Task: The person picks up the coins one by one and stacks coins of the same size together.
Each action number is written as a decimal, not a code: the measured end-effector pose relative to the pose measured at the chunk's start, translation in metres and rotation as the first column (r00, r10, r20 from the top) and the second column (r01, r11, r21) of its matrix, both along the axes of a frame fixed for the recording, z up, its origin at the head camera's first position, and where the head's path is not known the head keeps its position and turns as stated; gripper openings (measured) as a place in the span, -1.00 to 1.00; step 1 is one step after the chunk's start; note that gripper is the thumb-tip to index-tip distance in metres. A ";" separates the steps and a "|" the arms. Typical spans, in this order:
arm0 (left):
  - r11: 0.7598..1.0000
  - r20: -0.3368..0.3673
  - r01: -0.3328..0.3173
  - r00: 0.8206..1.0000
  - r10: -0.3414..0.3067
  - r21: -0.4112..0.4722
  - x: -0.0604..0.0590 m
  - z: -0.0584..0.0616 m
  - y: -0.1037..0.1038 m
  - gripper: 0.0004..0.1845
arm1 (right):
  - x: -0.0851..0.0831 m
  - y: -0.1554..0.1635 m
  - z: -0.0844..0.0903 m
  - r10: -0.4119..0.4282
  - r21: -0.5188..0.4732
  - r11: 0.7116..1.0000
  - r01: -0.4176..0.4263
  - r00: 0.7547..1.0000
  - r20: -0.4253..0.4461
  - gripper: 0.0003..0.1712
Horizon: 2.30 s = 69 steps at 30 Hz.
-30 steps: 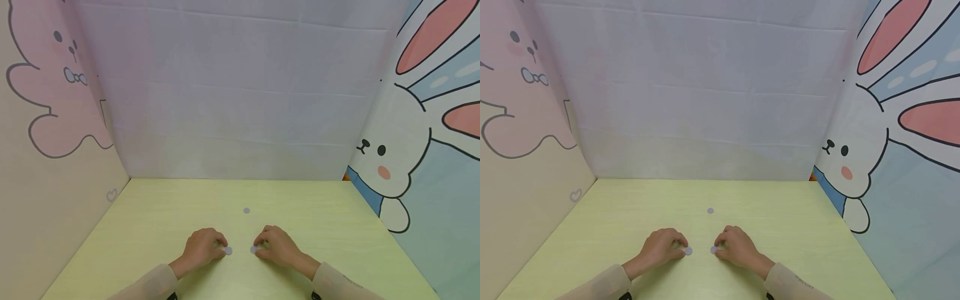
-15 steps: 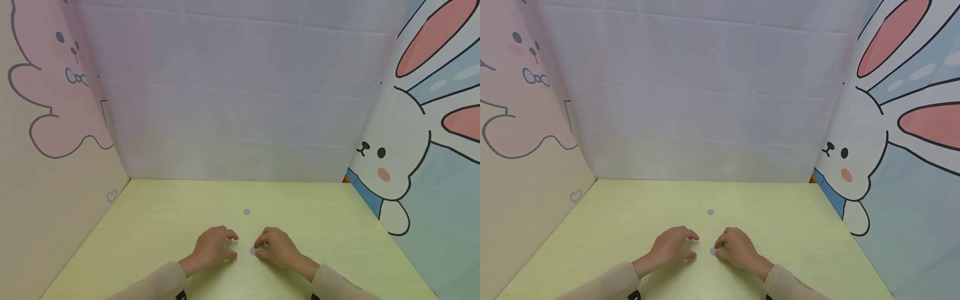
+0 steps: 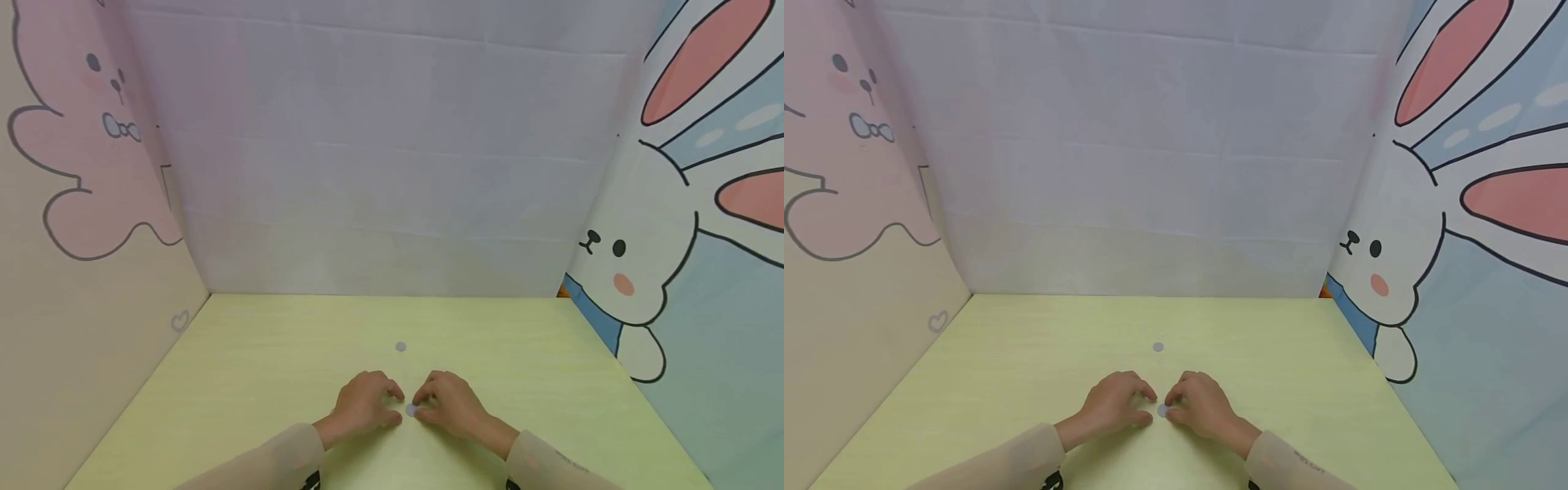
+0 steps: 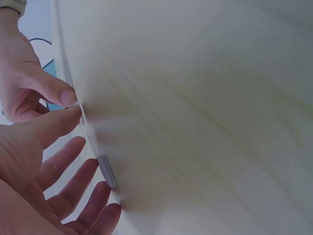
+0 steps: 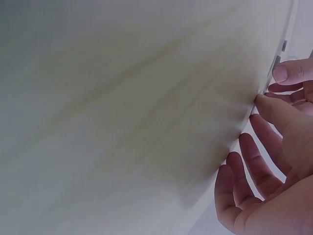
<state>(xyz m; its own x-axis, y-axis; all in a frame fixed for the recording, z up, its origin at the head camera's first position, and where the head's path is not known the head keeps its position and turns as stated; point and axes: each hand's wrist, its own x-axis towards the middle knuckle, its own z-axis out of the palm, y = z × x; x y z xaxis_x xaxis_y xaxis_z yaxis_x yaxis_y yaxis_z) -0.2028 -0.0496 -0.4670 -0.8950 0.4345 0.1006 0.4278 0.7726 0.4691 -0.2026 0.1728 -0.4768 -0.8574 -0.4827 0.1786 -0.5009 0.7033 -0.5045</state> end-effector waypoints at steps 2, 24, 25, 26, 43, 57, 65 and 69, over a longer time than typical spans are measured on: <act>1.000 -0.002 -0.003 1.000 0.003 0.000 0.000 0.000 0.001 -0.70 | 0.000 -0.001 0.001 -0.003 0.000 1.000 0.003 1.000 0.009 -0.88; 1.000 -0.077 0.003 0.997 -0.004 -0.013 0.001 -0.002 0.007 -0.83 | -0.001 -0.002 0.001 -0.008 -0.008 1.000 0.008 1.000 -0.004 -0.89; 1.000 -0.082 -0.002 0.997 0.000 -0.019 0.001 -0.002 0.007 -0.83 | -0.002 -0.002 0.000 -0.008 -0.009 1.000 0.008 1.000 -0.006 -0.89; 1.000 -0.087 -0.005 0.996 0.003 -0.022 0.001 -0.002 0.008 -0.84 | -0.002 -0.002 0.000 -0.008 -0.010 1.000 0.008 1.000 -0.009 -0.89; 0.999 -0.125 -0.041 0.991 0.036 -0.032 0.001 0.001 0.013 -0.88 | -0.008 0.003 0.004 0.040 -0.008 0.999 -0.039 0.999 0.037 -0.88; 0.998 -0.114 -0.044 0.993 0.040 -0.036 0.001 0.001 0.014 -0.88 | -0.034 0.018 0.005 -0.005 -0.013 1.000 0.006 0.998 0.059 -0.76; 0.998 -0.111 -0.040 0.993 0.035 -0.050 0.000 -0.001 0.012 -0.87 | -0.056 0.014 0.000 -0.044 -0.036 0.998 0.046 0.997 0.059 -0.67; 0.998 -0.110 -0.033 0.993 0.028 -0.044 0.000 -0.001 0.011 -0.88 | -0.069 0.009 -0.004 -0.076 -0.036 0.996 0.078 0.996 0.047 -0.63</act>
